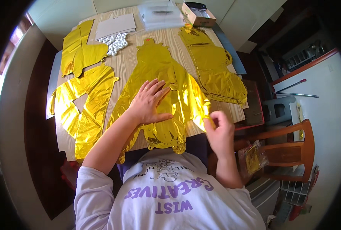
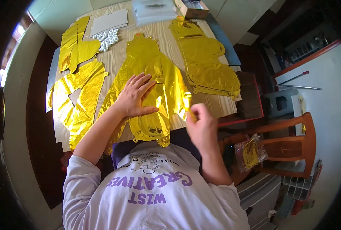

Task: Manually folding star-shaped yellow foil materials into a compact square shape.

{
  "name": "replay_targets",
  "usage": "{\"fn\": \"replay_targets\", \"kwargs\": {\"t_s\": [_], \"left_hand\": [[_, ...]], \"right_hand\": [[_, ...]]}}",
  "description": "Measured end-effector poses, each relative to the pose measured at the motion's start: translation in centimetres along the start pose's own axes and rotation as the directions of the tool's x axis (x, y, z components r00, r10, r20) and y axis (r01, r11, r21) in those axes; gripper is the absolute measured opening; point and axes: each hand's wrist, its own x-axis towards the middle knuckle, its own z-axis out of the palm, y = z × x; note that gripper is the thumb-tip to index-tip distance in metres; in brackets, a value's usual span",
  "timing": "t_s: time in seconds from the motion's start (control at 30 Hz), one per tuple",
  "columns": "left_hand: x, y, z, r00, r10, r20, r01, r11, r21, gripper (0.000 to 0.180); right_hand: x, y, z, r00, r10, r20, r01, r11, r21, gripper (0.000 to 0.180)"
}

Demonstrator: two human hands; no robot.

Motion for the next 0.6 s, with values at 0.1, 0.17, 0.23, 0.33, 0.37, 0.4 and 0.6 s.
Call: {"fn": "replay_targets", "kwargs": {"t_s": [0.1,0.17,0.23,0.33,0.37,0.4,0.6], "left_hand": [[0.0,0.1,-0.8,0.999,0.027,0.038,-0.027,1.0,-0.003,0.087],[-0.8,-3.7,3.1,0.987,0.135,-0.089,-0.129,0.989,0.066,0.078],[-1.0,-5.5,5.1,0.97,0.19,-0.15,-0.177,0.979,0.097,0.073],[-0.7,-4.6,4.5,0.995,0.098,0.015,-0.099,0.972,0.213,0.072],[-0.7,-4.5,4.4,0.995,0.1,0.009,-0.099,0.968,0.229,0.071],[-0.5,-4.4,4.5,0.994,0.107,0.003,-0.105,0.965,0.241,0.071],[-1.0,-6.4,6.0,0.961,0.234,-0.151,-0.187,0.944,0.272,0.067]], "right_hand": [[-0.9,-2.5,2.6,0.908,-0.351,0.229,0.311,0.931,0.193,0.021],[-0.4,-3.7,3.8,0.748,-0.538,0.388,0.418,0.837,0.353,0.025],[0.4,-2.3,4.2,0.764,-0.464,0.448,0.216,0.838,0.501,0.023],[3.7,1.6,4.1,0.879,-0.287,0.381,0.135,0.916,0.378,0.018],[5.3,2.9,4.6,0.894,-0.379,0.238,0.329,0.917,0.226,0.022],[6.4,3.9,5.1,0.88,-0.388,0.274,0.368,0.921,0.125,0.028],[7.0,5.0,8.8,0.71,-0.466,0.528,0.644,0.734,-0.217,0.058]]}}
